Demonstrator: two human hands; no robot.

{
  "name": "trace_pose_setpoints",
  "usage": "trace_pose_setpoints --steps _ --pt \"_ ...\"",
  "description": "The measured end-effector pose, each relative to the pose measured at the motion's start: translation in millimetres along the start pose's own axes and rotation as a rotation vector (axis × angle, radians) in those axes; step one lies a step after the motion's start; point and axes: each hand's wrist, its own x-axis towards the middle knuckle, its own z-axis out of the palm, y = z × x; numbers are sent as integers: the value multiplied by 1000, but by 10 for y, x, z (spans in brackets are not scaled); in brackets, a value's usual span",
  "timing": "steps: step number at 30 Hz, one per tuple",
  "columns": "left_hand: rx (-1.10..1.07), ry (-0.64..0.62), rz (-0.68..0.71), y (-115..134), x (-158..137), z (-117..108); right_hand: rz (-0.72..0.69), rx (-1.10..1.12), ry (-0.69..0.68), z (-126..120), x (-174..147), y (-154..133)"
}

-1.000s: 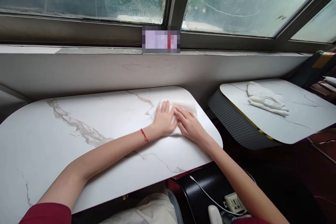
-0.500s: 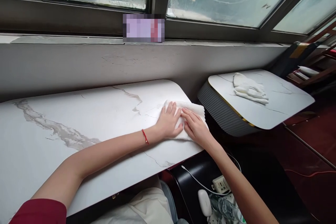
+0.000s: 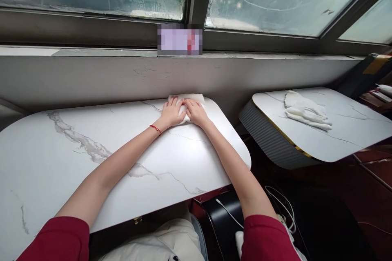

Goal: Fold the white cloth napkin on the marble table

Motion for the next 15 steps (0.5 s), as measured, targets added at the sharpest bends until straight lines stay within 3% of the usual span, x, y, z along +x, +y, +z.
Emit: trace_pose_setpoints --steps 8,15 --pt "9 -10 97 52 -299 -14 60 -31 19 -117 -371 -310" --pt "46 6 334 208 -1094 -145 63 -135 117 -266 -1239 -988"
